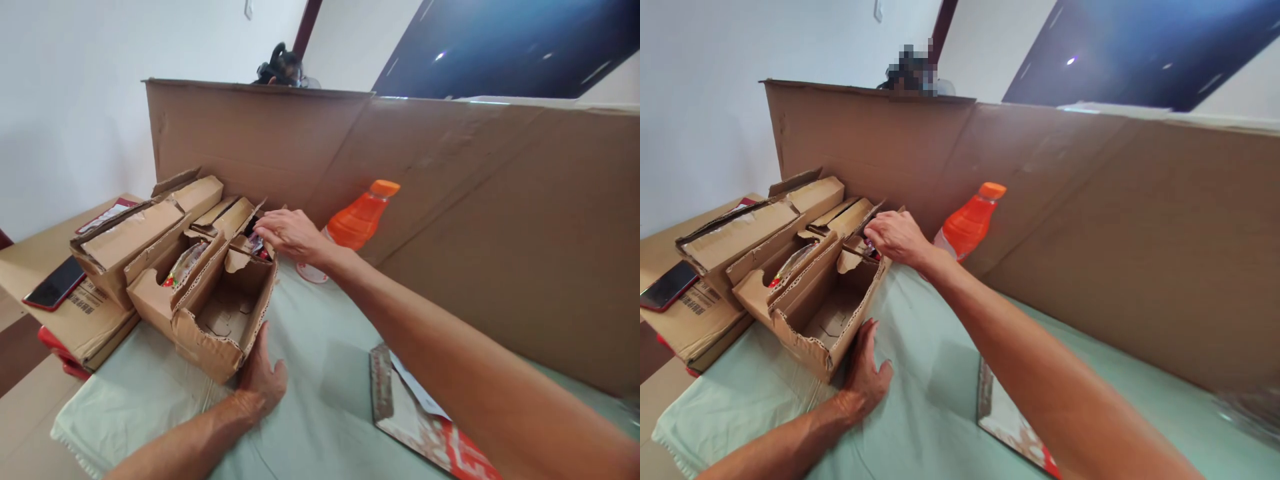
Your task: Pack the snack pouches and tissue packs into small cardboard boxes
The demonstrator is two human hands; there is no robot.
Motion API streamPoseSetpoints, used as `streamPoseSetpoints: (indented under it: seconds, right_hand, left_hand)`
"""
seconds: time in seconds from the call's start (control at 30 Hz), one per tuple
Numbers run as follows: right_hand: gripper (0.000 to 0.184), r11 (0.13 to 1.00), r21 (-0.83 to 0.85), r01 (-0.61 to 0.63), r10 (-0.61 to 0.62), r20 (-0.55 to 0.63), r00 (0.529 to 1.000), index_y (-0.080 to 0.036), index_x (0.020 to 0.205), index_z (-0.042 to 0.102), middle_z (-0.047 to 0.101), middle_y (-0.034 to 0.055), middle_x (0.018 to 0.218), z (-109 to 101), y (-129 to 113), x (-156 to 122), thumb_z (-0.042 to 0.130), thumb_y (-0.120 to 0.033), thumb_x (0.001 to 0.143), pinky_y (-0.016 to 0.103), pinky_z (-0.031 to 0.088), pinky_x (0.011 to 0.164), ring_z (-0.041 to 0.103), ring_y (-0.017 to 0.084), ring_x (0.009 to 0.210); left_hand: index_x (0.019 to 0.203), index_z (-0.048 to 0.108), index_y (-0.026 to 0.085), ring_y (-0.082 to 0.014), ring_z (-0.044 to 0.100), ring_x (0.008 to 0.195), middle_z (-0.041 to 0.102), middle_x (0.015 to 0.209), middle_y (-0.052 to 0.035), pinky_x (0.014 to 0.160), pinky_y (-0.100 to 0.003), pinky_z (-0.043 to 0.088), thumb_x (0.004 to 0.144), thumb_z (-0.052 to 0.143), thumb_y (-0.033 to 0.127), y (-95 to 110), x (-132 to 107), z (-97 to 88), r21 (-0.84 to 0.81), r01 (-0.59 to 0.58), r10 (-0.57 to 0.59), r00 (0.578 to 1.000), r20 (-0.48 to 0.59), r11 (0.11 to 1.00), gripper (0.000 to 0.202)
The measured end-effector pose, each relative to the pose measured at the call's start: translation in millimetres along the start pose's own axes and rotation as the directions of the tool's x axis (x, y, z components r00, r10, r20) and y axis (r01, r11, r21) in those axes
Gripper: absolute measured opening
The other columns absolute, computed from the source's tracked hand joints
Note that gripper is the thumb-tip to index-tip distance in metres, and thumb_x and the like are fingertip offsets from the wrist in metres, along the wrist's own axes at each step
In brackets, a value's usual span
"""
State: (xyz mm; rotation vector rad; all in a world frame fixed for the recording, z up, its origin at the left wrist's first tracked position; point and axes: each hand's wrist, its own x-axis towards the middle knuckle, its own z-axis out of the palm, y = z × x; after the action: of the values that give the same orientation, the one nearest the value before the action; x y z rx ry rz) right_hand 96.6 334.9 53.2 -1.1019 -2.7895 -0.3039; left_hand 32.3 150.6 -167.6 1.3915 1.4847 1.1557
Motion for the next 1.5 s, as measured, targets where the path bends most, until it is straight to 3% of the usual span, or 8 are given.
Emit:
streamPoseSetpoints:
  seconds: [0.17, 0.27, 0.37, 0.57, 0.77, 0.97, 1.17, 1.5]
  right_hand:
    - [0.043, 0.996, -0.024, -0.085, 0.088, 0.136, 0.987, -0.019, 0.092, 0.077, 0.078, 0.0075, 0.087, 5.2, 8.1, 6.7, 0.038, -0.033, 0.103, 0.029, 0.037, 0.07, 0.069, 0.02, 0.081]
    - [0.034, 0.978, -0.025, -0.208, 0.209, 0.148, 0.967, -0.025, 0.106, 0.078, 0.08, 0.0041, 0.092, 0.7, 19.5, -7.5, 0.046, -0.033, 0.098, 0.029, 0.039, 0.066, 0.069, 0.02, 0.08]
    - [0.035, 0.964, -0.048, -0.261, 0.265, 0.163, 0.95, -0.029, 0.122, 0.075, 0.078, 0.0035, 0.112, 0.8, 27.4, -15.2, 0.054, -0.03, 0.093, 0.028, 0.044, 0.068, 0.071, 0.022, 0.093]
    - [0.045, 0.987, -0.101, -0.125, 0.143, 0.204, 0.968, -0.029, 0.136, 0.068, 0.066, 0.0072, 0.141, 16.8, 29.7, -3.6, 0.057, -0.024, 0.092, 0.03, 0.052, 0.082, 0.067, 0.025, 0.117]
    - [0.049, 0.992, -0.127, -0.022, 0.061, 0.308, 0.949, -0.032, 0.138, 0.066, 0.069, 0.0095, 0.134, 33.2, 32.6, 17.2, 0.057, -0.016, 0.092, 0.027, 0.051, 0.077, 0.068, 0.024, 0.115]
    - [0.032, 0.986, -0.164, 0.013, 0.049, 0.368, 0.929, -0.026, 0.118, 0.077, 0.074, 0.0107, 0.125, 48.3, 24.2, 42.1, 0.059, -0.019, 0.092, 0.026, 0.05, 0.072, 0.072, 0.025, 0.108]
    - [0.043, 0.982, -0.188, 0.004, 0.06, 0.335, 0.94, -0.02, 0.134, 0.067, 0.071, 0.0182, 0.13, 59.9, 22.5, 49.8, 0.057, -0.016, 0.093, 0.029, 0.052, 0.076, 0.071, 0.028, 0.112]
    - [0.028, 0.975, -0.221, 0.024, 0.028, 0.23, 0.973, -0.011, 0.104, 0.08, 0.079, 0.0206, 0.103, 57.6, 15.4, 45.8, 0.055, -0.012, 0.091, 0.029, 0.05, 0.077, 0.074, 0.026, 0.098]
  left_hand:
    - [0.153, 0.045, 0.023, -0.0319, 0.031, 0.156, 0.042, 0.164, -0.0062, 0.133, -0.049, 0.018, 0.073, 0.059, 0.016, 2.2, -2.5, 1.2, -0.003, 0.018, -0.018, 1.0, -0.003, 1.0, 0.081]
    - [0.151, 0.048, 0.026, -0.0317, 0.031, 0.156, 0.043, 0.164, -0.0025, 0.133, -0.047, 0.017, 0.074, 0.06, 0.016, 4.5, -3.7, 2.6, -0.017, 0.019, -0.019, 1.0, 0.002, 1.0, 0.079]
    - [0.152, 0.047, 0.02, -0.0314, 0.031, 0.156, 0.043, 0.164, -0.0084, 0.133, -0.046, 0.017, 0.074, 0.06, 0.016, 5.1, -3.5, 2.9, -0.011, 0.02, -0.019, 1.0, 0.021, 1.0, 0.079]
    - [0.153, 0.044, 0.017, -0.0303, 0.034, 0.155, 0.043, 0.163, -0.013, 0.133, -0.048, 0.018, 0.074, 0.061, 0.014, 2.7, -1.7, 1.8, 0.028, 0.024, -0.025, 0.999, 0.039, 0.999, 0.08]
    - [0.152, 0.046, 0.019, -0.0318, 0.031, 0.156, 0.04, 0.165, -0.0107, 0.133, -0.048, 0.017, 0.078, 0.059, 0.015, 4.3, -4.8, 3.1, 0.045, 0.018, -0.02, 0.999, 0.029, 0.999, 0.075]
    - [0.147, 0.051, 0.023, -0.0309, 0.031, 0.155, 0.04, 0.165, -0.0071, 0.132, -0.047, 0.021, 0.076, 0.062, 0.014, -0.8, -6.9, 2.8, 0.039, 0.002, -0.003, 1.0, 0.024, 0.999, 0.073]
    - [0.149, 0.048, 0.023, -0.0301, 0.028, 0.156, 0.037, 0.166, -0.0073, 0.133, -0.049, 0.018, 0.078, 0.059, 0.014, -1.8, -7.3, 5.1, 0.044, 0.019, -0.019, 1.0, 0.018, 0.999, 0.072]
    - [0.148, 0.051, 0.023, -0.0312, 0.03, 0.156, 0.038, 0.166, -0.0066, 0.133, -0.047, 0.018, 0.076, 0.059, 0.01, -2.6, -5.7, 9.1, 0.062, 0.04, -0.041, 0.999, 0.017, 0.997, 0.073]
